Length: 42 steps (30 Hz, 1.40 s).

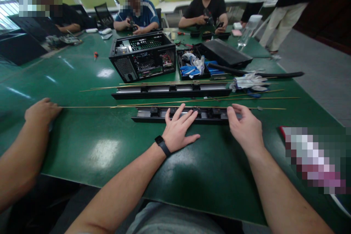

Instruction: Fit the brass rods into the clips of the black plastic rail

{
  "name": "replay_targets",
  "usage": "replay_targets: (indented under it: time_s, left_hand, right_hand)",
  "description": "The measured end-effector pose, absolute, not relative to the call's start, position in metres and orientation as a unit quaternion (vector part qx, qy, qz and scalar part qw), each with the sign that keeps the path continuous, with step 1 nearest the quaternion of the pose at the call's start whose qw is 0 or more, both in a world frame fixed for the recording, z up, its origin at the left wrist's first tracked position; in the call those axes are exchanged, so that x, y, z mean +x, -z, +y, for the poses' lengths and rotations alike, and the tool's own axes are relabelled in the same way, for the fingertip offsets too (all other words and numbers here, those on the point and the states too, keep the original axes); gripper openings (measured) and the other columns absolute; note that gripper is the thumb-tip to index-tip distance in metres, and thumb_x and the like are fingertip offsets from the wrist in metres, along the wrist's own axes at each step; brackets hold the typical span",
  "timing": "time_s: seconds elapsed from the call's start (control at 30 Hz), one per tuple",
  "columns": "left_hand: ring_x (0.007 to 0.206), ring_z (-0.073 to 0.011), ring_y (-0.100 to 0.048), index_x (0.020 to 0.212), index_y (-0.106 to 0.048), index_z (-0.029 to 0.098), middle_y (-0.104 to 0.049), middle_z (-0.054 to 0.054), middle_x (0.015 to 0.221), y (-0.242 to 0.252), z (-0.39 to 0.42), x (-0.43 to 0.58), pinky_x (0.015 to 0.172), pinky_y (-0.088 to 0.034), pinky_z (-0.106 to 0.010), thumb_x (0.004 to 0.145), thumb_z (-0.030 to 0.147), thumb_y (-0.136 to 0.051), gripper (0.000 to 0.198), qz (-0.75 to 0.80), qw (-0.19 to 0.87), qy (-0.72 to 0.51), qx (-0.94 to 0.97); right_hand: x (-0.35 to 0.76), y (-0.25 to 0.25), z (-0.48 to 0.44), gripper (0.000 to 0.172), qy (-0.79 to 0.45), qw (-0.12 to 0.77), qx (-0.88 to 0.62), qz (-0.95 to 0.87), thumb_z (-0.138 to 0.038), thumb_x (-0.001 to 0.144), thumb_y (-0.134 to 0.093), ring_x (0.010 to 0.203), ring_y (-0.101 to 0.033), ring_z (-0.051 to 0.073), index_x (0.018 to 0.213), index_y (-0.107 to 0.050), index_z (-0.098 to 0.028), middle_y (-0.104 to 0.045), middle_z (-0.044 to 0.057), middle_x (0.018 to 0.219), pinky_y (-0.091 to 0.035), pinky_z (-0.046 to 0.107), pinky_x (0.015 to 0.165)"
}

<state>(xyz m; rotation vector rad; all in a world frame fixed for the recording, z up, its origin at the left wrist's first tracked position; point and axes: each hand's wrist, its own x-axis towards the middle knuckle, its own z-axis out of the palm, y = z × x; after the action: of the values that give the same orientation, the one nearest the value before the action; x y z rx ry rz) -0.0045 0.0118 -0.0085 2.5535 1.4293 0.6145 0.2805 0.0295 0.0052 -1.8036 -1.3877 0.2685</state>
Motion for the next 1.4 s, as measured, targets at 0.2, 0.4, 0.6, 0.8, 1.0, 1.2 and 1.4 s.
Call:
replay_targets:
  time_s: [0.2, 0.4, 0.6, 0.8, 1.0, 1.2, 1.4]
  left_hand:
    - [0.19, -0.0485, -0.033, 0.186, -0.059, 0.034, -0.068, -0.016, 0.183, 0.008, 0.012, -0.004, 0.148, -0.02, -0.087, 0.104, 0.052, -0.094, 0.091, 0.48, 0.076, -0.205, 0.85]
    - [0.19, -0.0488, -0.031, 0.185, -0.06, 0.03, -0.066, -0.016, 0.185, 0.006, 0.011, -0.004, 0.148, -0.017, -0.089, 0.104, 0.051, -0.095, 0.091, 0.48, 0.091, -0.202, 0.849]
    - [0.19, -0.0482, -0.031, 0.186, -0.059, 0.031, -0.066, -0.017, 0.184, 0.006, 0.012, -0.004, 0.148, -0.017, -0.089, 0.105, 0.051, -0.094, 0.091, 0.481, 0.086, -0.2, 0.849]
    - [0.19, -0.0487, -0.031, 0.185, -0.06, 0.03, -0.066, -0.017, 0.184, 0.007, 0.011, -0.004, 0.148, -0.017, -0.089, 0.105, 0.052, -0.095, 0.09, 0.478, 0.086, -0.204, 0.85]
    - [0.19, -0.049, -0.032, 0.186, -0.06, 0.03, -0.066, -0.017, 0.184, 0.007, 0.011, -0.003, 0.148, -0.017, -0.089, 0.105, 0.052, -0.095, 0.091, 0.48, 0.084, -0.201, 0.85]
    - [0.19, -0.0488, -0.031, 0.185, -0.06, 0.03, -0.065, -0.016, 0.185, 0.007, 0.012, -0.003, 0.148, -0.017, -0.089, 0.104, 0.052, -0.096, 0.092, 0.48, 0.086, -0.201, 0.85]
    - [0.19, -0.0488, -0.031, 0.185, -0.06, 0.031, -0.066, -0.017, 0.185, 0.008, 0.012, -0.004, 0.148, -0.016, -0.089, 0.104, 0.051, -0.096, 0.092, 0.478, 0.093, -0.209, 0.848]
  right_hand:
    - [0.277, -0.004, 0.028, 0.065, -0.113, 0.404, -0.701, -0.576, -0.072, 0.107, -0.066, 0.121, -0.088, 0.04, 0.141, -0.087, -0.021, -0.092, 0.019, 0.127, -0.067, 0.056, 0.116]
    - [0.276, -0.009, 0.028, 0.067, -0.114, 0.396, -0.721, -0.558, -0.069, 0.107, -0.064, 0.125, -0.087, 0.042, 0.144, -0.084, -0.018, -0.091, 0.022, 0.13, -0.065, 0.058, 0.118]
    - [0.272, -0.009, 0.026, 0.071, -0.134, 0.394, -0.699, -0.581, -0.071, 0.104, -0.068, 0.121, -0.088, 0.041, 0.149, -0.084, -0.018, -0.092, 0.021, 0.132, -0.065, 0.058, 0.119]
    - [0.274, -0.008, 0.027, 0.068, -0.118, 0.4, -0.712, -0.565, -0.071, 0.106, -0.065, 0.123, -0.088, 0.042, 0.143, -0.087, -0.018, -0.092, 0.022, 0.13, -0.066, 0.058, 0.117]
    - [0.272, -0.005, 0.027, 0.069, -0.129, 0.394, -0.698, -0.584, -0.072, 0.106, -0.068, 0.123, -0.088, 0.04, 0.148, -0.085, -0.019, -0.092, 0.02, 0.133, -0.066, 0.057, 0.119]
    - [0.273, -0.006, 0.027, 0.071, -0.129, 0.397, -0.713, -0.564, -0.071, 0.107, -0.066, 0.121, -0.088, 0.042, 0.149, -0.084, -0.016, -0.091, 0.023, 0.132, -0.066, 0.059, 0.117]
    - [0.27, -0.003, 0.026, 0.072, -0.148, 0.399, -0.682, -0.595, -0.071, 0.106, -0.07, 0.117, -0.089, 0.039, 0.154, -0.083, -0.018, -0.091, 0.021, 0.136, -0.066, 0.058, 0.119]
